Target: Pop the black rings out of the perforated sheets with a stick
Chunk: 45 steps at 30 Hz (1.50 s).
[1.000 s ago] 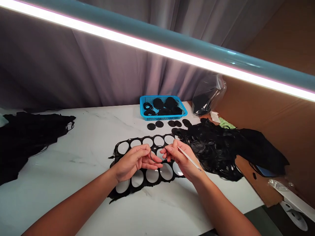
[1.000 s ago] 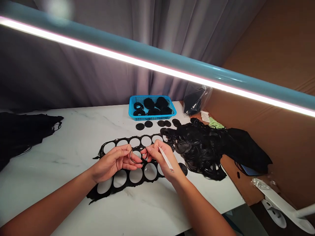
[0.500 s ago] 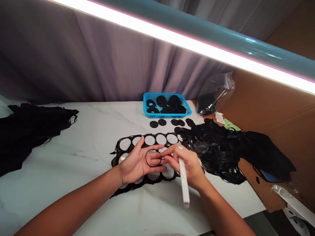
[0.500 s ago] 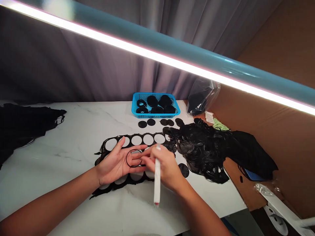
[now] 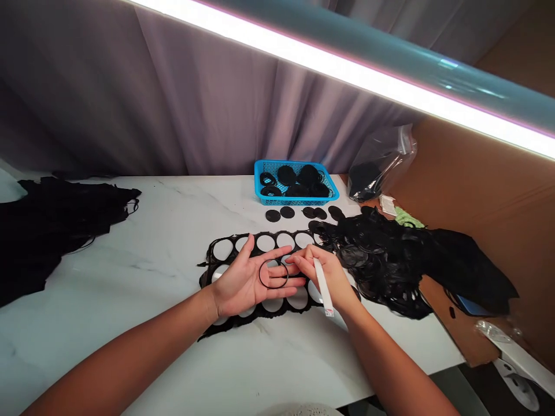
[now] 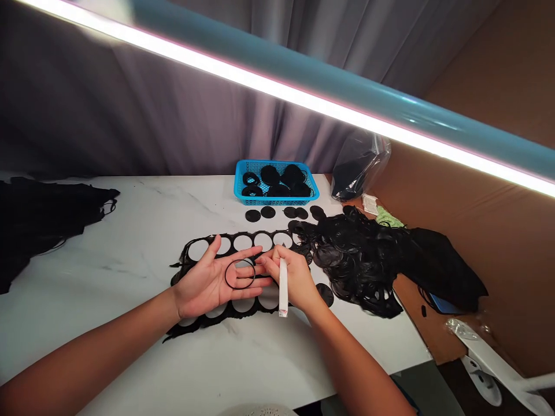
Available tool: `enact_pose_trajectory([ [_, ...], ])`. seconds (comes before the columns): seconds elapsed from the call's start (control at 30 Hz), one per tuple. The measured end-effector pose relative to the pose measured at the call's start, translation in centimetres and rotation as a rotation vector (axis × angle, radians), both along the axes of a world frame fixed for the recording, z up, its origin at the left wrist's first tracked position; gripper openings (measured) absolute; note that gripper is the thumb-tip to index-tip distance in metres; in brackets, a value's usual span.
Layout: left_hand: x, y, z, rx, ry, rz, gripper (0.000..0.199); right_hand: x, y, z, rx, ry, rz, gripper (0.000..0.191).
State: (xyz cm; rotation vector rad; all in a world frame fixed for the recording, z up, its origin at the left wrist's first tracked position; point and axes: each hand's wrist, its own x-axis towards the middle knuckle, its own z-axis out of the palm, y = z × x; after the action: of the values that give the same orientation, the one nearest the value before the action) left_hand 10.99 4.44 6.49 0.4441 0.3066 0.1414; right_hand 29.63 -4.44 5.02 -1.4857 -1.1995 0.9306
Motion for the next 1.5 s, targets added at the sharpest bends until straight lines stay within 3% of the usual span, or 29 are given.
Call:
enact_pose_trajectory([
  [0.17, 0.1, -0.4, -0.1, -0.001, 0.016, 0.017, 0.083, -1.0, 0.3, -1.2, 0.018, 0.084, 0.085, 0.041],
  [0.33, 0.3, -0.8, 0.1, 0.126, 0.082, 0.031, 0.085, -0.5, 1.0, -0.9, 0.055, 0.028, 0.030, 0.040],
  [0.4, 0.0, -0.8, 0.0, 0.397, 0.194, 0.087, 0.076, 0.6, 2.2, 0.0, 0.114, -0.093, -0.035, 0.039],
  [0.53, -2.1, -0.5, -1.4, 1.336, 0.422, 0.239, 0.046, 3.8, 6.8, 1.9, 0.218, -0.364, -0.149, 0.037],
  [0.6, -3.6, -0.2, -2.8, 1.658, 0.493, 0.253, 0.044, 5.1, 9.9, 2.5, 0.243, -0.419, -0.174, 0.037],
  [0.73, -6.3, 0.4, -5.5, 1.976, 0.637, 0.146, 0.058, 5.7, 16.2, 2.4, 0.228, -0.395, -0.206, 0.035],
  [0.83, -7.9, 0.6, -6.4, 2.061, 0.735, 0.063, 0.064, 5.0, 19.5, 1.6, 0.181, -0.433, -0.207, 0.029],
  [0.93, -8.7, 0.5, -6.4, 2.109, 0.755, 0.016, 0.066, 4.5, 20.7, 1.0, 0.145, -0.501, -0.205, 0.028],
  [1.03, -9.0, 0.6, -6.5, 2.153, 0.741, 0.003, 0.068, 4.8, 19.6, 1.1, 0.124, -0.559, -0.201, 0.030],
  [1.13, -9.2, 1.0, -7.0, 2.197, 0.743, -0.015, 0.071, 5.6, 15.9, 2.0, 0.144, -0.530, -0.193, 0.032],
  [1.27, -9.9, 1.9, -7.6, 2.241, 0.775, -0.050, 0.076, 6.6, 8.4, 3.0, 0.127, -0.097, -0.066, 0.033],
  [1.37, -9.6, 2.1, -6.7, 2.239, 0.755, -0.040, 0.081, 7.2, 3.3, 2.9, 0.037, 0.109, 0.029, 0.038],
  [1.5, -5.3, 0.8, -4.2, 2.074, 0.554, -0.030, 0.070, 7.8, 1.1, 1.4, -0.008, -0.015, 0.016, 0.039],
])
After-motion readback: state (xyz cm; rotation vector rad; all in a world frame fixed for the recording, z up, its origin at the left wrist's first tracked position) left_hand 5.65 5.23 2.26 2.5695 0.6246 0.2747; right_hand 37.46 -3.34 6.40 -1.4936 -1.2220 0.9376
